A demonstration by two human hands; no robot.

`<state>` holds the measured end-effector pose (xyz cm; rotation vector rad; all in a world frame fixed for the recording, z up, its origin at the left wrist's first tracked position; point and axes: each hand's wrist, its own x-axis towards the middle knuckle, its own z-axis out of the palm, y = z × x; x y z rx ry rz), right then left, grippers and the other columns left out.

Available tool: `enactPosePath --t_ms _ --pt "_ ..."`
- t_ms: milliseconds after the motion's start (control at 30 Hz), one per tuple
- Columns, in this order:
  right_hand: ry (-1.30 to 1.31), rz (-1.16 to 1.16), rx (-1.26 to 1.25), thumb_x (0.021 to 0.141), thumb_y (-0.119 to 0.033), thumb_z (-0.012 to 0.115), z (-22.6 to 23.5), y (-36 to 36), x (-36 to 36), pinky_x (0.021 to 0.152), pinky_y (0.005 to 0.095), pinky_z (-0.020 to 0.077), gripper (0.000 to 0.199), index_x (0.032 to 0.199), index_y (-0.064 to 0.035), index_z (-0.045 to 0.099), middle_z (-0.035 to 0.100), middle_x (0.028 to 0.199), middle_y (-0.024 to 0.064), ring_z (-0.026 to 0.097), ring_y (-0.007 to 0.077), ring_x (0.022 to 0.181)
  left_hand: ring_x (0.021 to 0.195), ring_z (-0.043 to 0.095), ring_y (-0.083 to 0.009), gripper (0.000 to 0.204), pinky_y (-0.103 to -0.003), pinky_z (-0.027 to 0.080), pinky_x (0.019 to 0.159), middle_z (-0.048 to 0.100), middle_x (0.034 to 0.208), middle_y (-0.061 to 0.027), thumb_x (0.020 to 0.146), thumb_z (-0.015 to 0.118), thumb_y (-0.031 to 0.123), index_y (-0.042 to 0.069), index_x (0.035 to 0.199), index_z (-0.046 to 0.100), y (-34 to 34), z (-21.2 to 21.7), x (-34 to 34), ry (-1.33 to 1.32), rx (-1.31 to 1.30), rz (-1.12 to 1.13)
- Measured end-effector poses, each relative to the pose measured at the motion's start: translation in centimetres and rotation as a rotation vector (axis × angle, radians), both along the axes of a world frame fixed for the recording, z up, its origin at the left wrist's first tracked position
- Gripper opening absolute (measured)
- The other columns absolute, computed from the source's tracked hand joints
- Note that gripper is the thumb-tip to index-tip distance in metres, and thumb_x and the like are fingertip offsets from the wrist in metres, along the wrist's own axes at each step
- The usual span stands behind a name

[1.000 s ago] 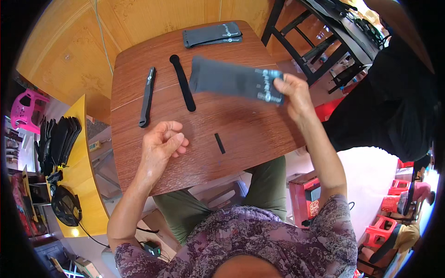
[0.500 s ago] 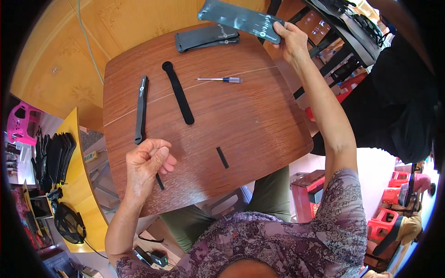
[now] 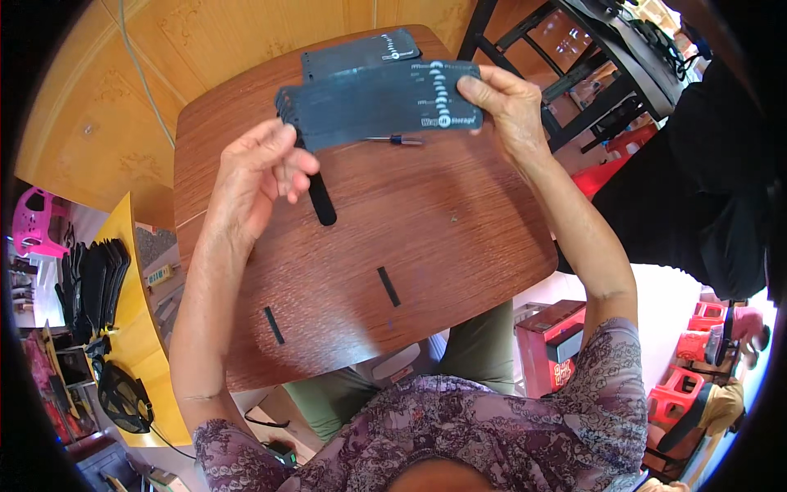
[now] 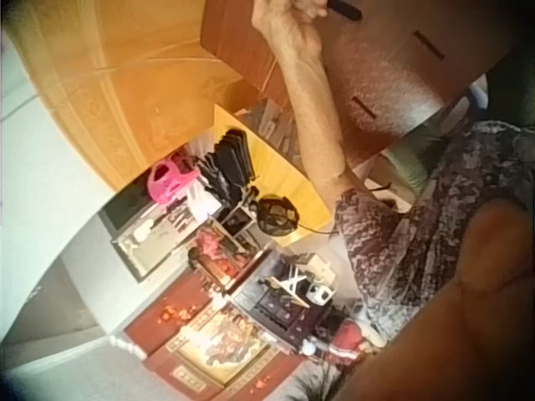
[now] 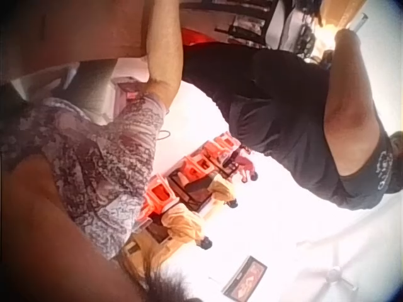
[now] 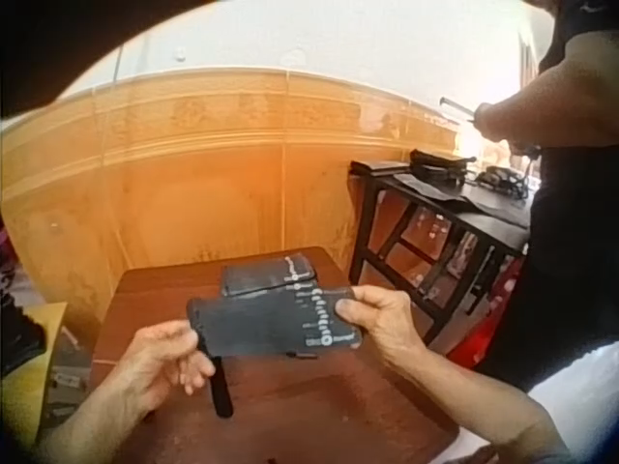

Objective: Assembling and organizing cable storage straps at a desk.

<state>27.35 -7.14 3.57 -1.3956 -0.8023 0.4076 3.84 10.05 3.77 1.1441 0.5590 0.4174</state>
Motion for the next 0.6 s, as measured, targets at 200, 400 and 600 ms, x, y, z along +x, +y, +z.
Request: enactPosePath --t_ms 200,400,600 --pt "0.148 0.01 -0.102 0.082 -0.012 0.065 -2.2 -1.9 1.0 0.036 0.0173 0.0411 0.017 0.092 0.0013 0.066 0.065 0.072 0.0035 0.057 0.0055 0.053 0.038 0.043 -0.0037 0.015 -0.018 0.033 0.036 0.052 0.05 0.0018 0.087 0.06 0.016 0.006 0.075 0.062 -1.3 -0.7 0.5 0.383 0.404 -0.002" --pt "0.141 0.038 -0.098 0.083 -0.011 0.064 -2.7 -2.6 1.5 0.037 0.0165 0.0415 0.019 0.098 0.0011 0.065 0.066 0.078 0.0042 0.057 0.006 0.055 0.043 0.05 -0.0066 0.014 -0.019 0.035 0.037 0.058 0.057 -0.0036 0.084 0.063 0.016 0.002 0.086 0.063 -0.3 -0.9 1.5 0.243 0.278 -0.041" --pt "0.225 0.182 -0.022 0.083 -0.012 0.063 -1.8 -1.6 3.1 0.077 0.0286 0.049 0.025 0.103 0.0031 0.063 0.066 0.089 0.0081 0.06 0.0145 0.084 0.073 0.064 -0.0195 0.035 -0.029 0.051 0.063 0.064 0.083 -0.0148 0.088 0.058 0.03 -0.002 0.099 0.06 2.1 -0.1 3.3 -0.05 0.009 0.016"
